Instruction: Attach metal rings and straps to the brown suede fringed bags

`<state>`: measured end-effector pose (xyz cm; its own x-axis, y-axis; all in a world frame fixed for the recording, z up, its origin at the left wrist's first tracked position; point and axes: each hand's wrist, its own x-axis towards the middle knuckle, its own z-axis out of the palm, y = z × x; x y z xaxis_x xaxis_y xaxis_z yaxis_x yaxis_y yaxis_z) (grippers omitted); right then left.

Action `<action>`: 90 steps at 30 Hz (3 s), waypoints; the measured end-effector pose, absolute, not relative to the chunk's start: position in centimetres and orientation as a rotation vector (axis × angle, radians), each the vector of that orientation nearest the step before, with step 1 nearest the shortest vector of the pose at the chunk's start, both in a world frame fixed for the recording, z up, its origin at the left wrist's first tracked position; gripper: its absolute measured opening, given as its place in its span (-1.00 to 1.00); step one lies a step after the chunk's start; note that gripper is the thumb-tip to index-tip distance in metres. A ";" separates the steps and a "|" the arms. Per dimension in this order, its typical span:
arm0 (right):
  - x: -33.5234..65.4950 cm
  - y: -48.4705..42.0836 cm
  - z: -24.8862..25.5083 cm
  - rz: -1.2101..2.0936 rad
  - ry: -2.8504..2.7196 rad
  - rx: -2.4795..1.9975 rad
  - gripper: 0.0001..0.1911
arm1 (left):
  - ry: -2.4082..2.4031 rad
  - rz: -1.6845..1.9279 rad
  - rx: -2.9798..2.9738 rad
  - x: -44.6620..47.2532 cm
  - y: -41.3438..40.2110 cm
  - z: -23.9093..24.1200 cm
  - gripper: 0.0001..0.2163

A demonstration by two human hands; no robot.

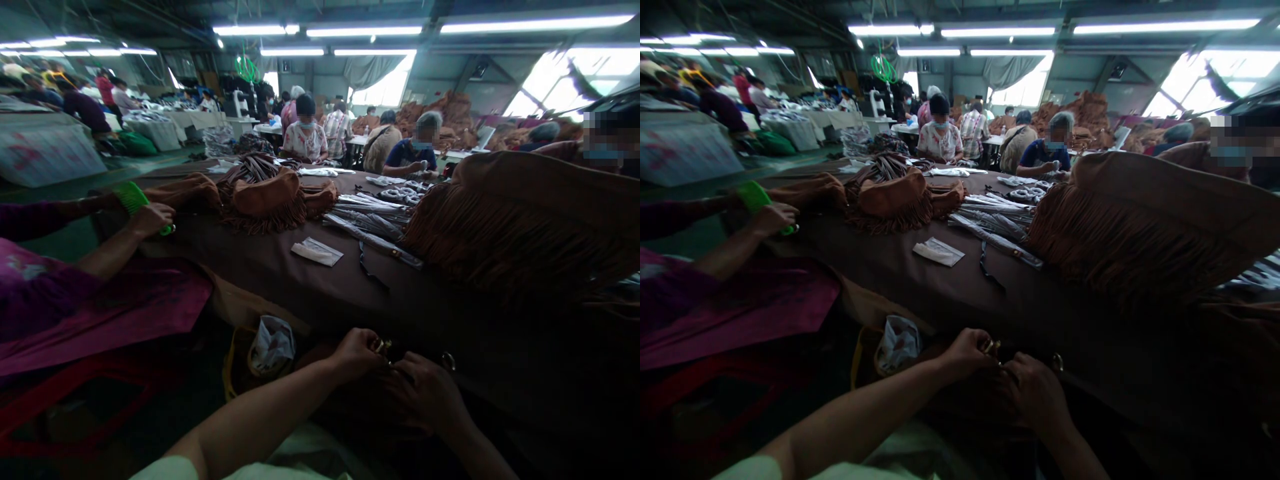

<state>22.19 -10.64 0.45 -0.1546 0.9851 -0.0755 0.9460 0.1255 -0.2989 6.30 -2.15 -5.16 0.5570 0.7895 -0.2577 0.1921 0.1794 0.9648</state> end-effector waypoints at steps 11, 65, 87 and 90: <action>22.4 -10.9 -1.1 0.311 -2.198 -1.866 -0.78 | 0.994 0.481 1.450 6.7 -2.3 -5.4 -0.82; 22.6 -10.6 1.8 0.039 -2.185 -1.834 -0.84 | 1.008 0.489 2.116 6.1 -2.9 2.1 -0.83; 23.1 -10.7 1.6 0.203 -1.754 -1.832 -0.74 | 0.618 0.636 1.221 7.7 -3.6 -1.3 -0.61; 23.2 -10.9 2.6 0.223 -1.714 -1.795 -0.71 | 0.616 0.676 1.159 9.2 -4.9 -1.5 -0.66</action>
<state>23.24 -10.94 2.62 0.1357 0.9440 0.3007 0.8359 0.0539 -0.5462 9.24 -4.87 -1.49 0.6526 0.7523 -0.0898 -0.1590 0.2518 0.9546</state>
